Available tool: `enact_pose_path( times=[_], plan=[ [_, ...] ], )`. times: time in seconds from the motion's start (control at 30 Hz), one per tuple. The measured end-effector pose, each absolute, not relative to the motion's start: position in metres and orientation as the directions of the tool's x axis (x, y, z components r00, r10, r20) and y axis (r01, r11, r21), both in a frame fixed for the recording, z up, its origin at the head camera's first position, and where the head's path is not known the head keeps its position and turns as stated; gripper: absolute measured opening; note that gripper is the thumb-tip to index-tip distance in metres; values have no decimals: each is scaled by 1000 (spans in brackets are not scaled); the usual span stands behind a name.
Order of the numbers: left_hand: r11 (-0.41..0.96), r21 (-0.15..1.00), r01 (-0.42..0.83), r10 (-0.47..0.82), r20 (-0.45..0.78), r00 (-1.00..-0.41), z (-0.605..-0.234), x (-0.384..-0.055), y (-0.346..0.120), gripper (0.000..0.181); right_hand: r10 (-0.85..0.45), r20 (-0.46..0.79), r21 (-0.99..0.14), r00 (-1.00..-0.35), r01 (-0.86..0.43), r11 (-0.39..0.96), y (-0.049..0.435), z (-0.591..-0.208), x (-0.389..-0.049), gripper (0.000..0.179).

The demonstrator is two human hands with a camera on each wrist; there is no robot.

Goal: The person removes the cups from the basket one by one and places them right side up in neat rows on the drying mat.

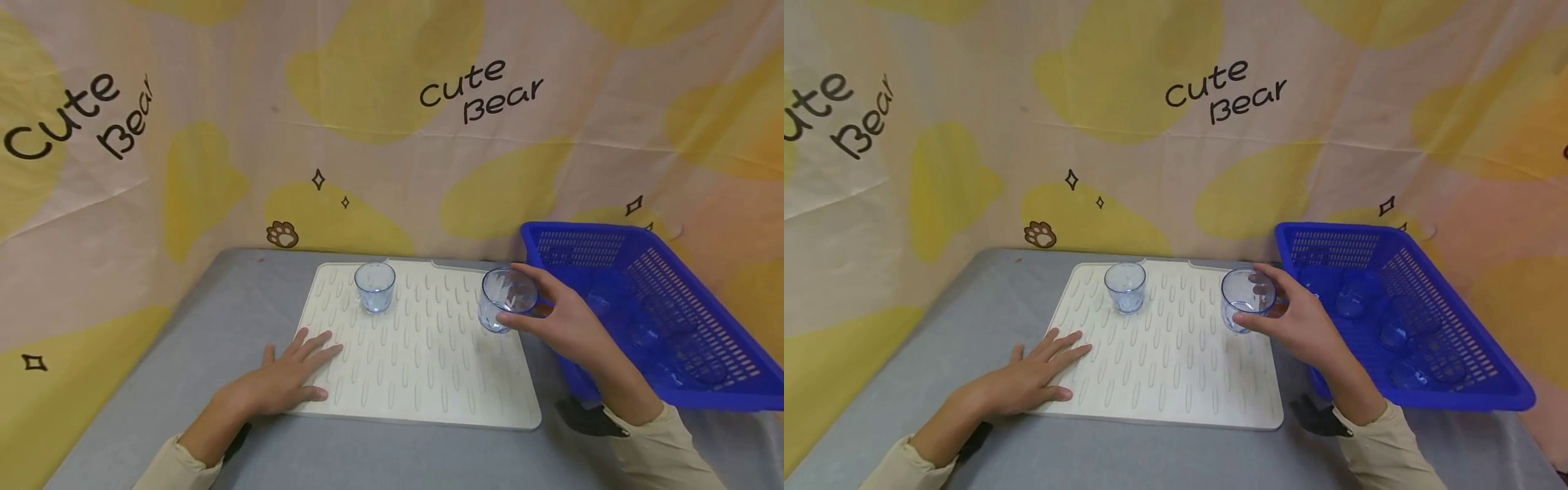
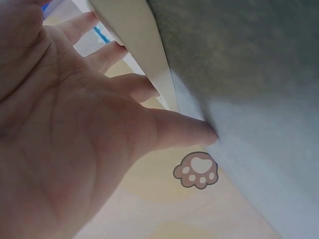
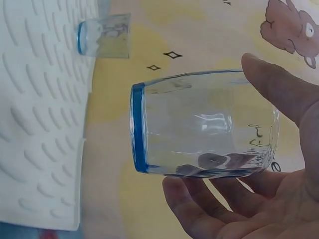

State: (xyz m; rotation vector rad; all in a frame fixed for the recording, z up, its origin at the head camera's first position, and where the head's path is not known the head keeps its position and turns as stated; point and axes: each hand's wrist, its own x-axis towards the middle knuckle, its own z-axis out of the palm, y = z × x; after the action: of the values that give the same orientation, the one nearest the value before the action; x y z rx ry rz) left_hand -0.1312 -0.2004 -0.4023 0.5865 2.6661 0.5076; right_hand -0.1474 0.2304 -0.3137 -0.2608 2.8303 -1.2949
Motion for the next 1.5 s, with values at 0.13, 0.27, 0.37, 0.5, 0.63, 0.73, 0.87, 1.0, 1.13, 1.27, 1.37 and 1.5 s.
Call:
enact_pose_path(
  times=[0.13,0.27,0.37,0.5,0.63,0.73,0.87,1.0,1.13,1.27,1.37,1.5],
  plan=[
    [851,409,329,457,-269,-848,-402,-131,-201,76,-166,67,-772,-984,-156,616,219,-316,-150,89],
    [853,405,329,455,-271,-848,-403,-132,-201,76,-197,89,-801,-976,-188,568,207,-315,-153,87],
    [855,408,322,451,-275,-849,-402,-132,-201,76,-209,89,-824,-974,-190,534,199,-314,-154,87],
    [856,409,316,447,-279,-850,-402,-132,-201,77,-197,80,-825,-977,-176,537,190,-316,-159,88],
    [857,406,316,445,-276,-852,-402,-132,-200,76,-183,66,-817,-981,-158,554,182,-319,-167,88],
    [858,401,320,444,-267,-855,-401,-131,-199,75,-184,58,-831,-981,-150,536,175,-323,-173,87],
    [855,400,330,445,-239,-863,-401,-130,-199,76,-185,53,-852,-981,-141,504,165,-328,-180,87],
    [847,411,337,444,-200,-873,-401,-128,-199,76,-184,52,-870,-982,-135,474,155,-334,-184,87],
    [844,404,353,454,-188,-871,-402,-129,-200,76,-175,31,-882,-984,-110,459,150,-338,-189,87],
    [840,391,376,468,-173,-867,-403,-130,-202,76,-157,18,-874,-987,-92,476,144,-338,-195,87],
    [835,392,385,474,-160,-866,-403,-131,-203,76,-146,19,-874,-989,-88,478,140,-337,-201,88],
    [837,403,370,467,-177,-866,-401,-130,-202,77,-146,10,-885,-989,-77,460,135,-339,-209,88]
  ],
)
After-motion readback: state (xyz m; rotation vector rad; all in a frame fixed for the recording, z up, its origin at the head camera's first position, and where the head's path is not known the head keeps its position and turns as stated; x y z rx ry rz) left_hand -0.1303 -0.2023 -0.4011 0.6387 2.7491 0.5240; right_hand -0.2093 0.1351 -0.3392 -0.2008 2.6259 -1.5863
